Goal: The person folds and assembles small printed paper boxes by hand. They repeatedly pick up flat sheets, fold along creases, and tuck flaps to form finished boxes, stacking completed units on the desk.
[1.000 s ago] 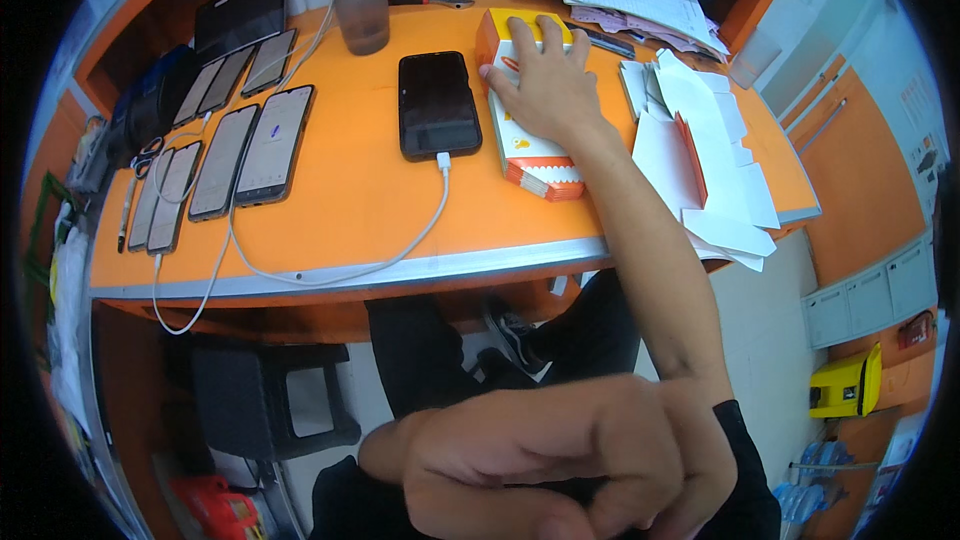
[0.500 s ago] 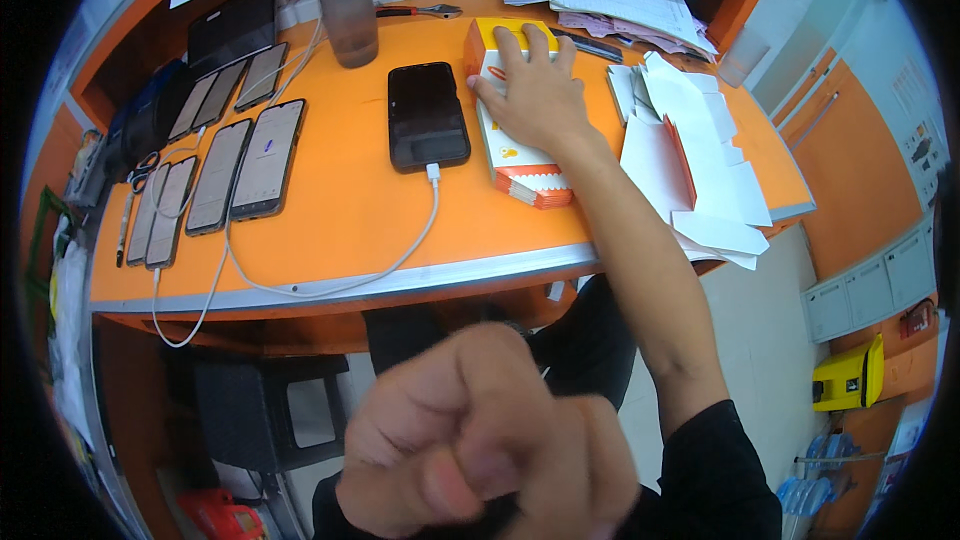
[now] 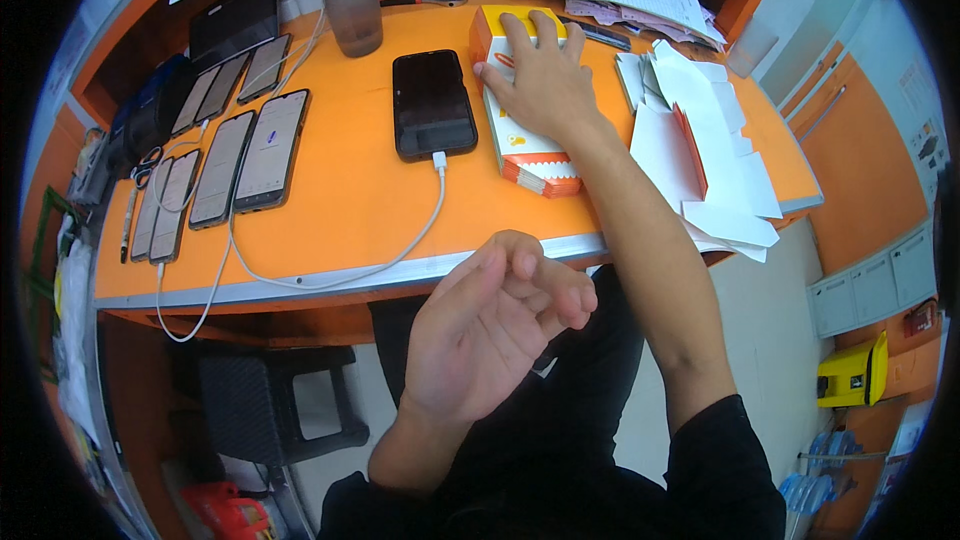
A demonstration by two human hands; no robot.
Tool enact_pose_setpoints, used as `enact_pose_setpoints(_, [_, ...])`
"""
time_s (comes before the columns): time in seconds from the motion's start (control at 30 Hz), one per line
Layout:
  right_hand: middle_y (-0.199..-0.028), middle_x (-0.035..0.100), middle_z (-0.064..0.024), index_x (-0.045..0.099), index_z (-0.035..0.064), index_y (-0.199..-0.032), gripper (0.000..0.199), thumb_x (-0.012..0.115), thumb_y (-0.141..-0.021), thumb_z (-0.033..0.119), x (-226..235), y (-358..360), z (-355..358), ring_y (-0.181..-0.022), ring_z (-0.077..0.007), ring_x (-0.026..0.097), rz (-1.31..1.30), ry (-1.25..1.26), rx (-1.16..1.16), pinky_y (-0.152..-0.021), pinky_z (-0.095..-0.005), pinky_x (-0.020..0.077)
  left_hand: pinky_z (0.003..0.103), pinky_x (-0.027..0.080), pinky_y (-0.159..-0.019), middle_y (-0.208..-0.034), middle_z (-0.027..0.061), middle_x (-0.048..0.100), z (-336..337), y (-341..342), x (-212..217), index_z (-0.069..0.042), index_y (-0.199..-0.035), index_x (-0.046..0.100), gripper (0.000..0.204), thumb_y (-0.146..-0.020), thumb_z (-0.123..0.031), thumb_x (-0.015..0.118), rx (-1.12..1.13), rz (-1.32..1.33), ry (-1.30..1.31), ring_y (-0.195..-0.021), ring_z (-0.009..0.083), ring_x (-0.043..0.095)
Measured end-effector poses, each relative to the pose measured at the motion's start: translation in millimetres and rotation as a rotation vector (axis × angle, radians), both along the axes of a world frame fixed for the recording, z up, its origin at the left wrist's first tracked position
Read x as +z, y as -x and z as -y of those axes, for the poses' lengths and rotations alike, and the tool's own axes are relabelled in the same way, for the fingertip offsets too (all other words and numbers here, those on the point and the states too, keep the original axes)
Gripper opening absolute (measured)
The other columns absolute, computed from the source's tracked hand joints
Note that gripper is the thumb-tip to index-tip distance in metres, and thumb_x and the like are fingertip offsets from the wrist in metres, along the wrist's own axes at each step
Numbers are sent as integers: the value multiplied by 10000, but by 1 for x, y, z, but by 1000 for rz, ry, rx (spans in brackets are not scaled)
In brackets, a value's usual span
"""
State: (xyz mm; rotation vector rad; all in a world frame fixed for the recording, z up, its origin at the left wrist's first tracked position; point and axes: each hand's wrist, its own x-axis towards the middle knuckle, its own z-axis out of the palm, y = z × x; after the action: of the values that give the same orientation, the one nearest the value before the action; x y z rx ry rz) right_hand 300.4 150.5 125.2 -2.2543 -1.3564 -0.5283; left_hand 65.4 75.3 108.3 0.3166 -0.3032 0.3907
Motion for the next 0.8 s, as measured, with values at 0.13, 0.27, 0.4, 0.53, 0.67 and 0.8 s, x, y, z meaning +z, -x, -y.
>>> enact_pose_setpoints(0.13, [-1541, 392, -208, 466, 152, -1487, 661, 639, -940, 480, 1, 0, 1, -1422, -505, 272, 3, -11, 2, -987, -697, 437, 437, 448, -988, -1014, 155, 673, -1, 0, -5, -112, -1095, 533, 266, -1107, -332, 383, 17, 9, -37, -1114, 290, 598])
enact_pose_setpoints(0.27, [-1537, 403, -202, 488, 154, -1481, 650, 642, -939, 478, 1, 1, 1, -1421, -490, 279, 6, -18, -6, -985, -686, 443, 466, 431, -1003, -1029, 136, 652, -2, -1, -14, -111, -1135, 533, 296, -1114, -342, 350, 30, 66, -92, -1155, 309, 567])
enact_pose_setpoints(0.4, [-1558, 406, -184, 474, 185, -1503, 704, 654, -913, 526, 2, 0, 0, -1448, -481, 271, 10, 13, -37, -989, -664, 477, 465, 431, -1004, -1022, 128, 656, -3, 1, -12, -107, -1131, 535, 280, -1109, -337, 377, 26, 55, -99, -1160, 308, 569])
enact_pose_setpoints(0.53, [-1557, 408, -183, 479, 185, -1500, 703, 655, -911, 526, 1, -1, 0, -1447, -478, 273, 18, -6, -31, -991, -663, 476, 393, 472, -969, -990, 151, 673, 1, 4, -4, -105, -1071, 538, 190, -1076, -290, 496, 60, -22, -53, -1041, 258, 616])
enact_pose_setpoints(0.67, [-1557, 409, -182, 488, 182, -1494, 697, 654, -912, 526, -1, -1, 0, -1448, -475, 275, 29, -18, -35, -992, -667, 470, 385, 475, -956, -944, 126, 654, 1, 5, -3, -104, -1069, 536, 134, -1058, -237, 539, 67, -10, -56, -1036, 239, 613])
enact_pose_setpoints(0.8, [-1541, 417, -188, 491, 164, -1484, 675, 642, -925, 511, 0, 0, -1, -1436, -482, 284, 40, -22, -31, -1007, -685, 434, 383, 432, -871, -906, 43, 553, 4, 8, -1, -135, -1036, 488, 127, -1043, -229, 572, 193, -41, -212, -996, 228, 561])
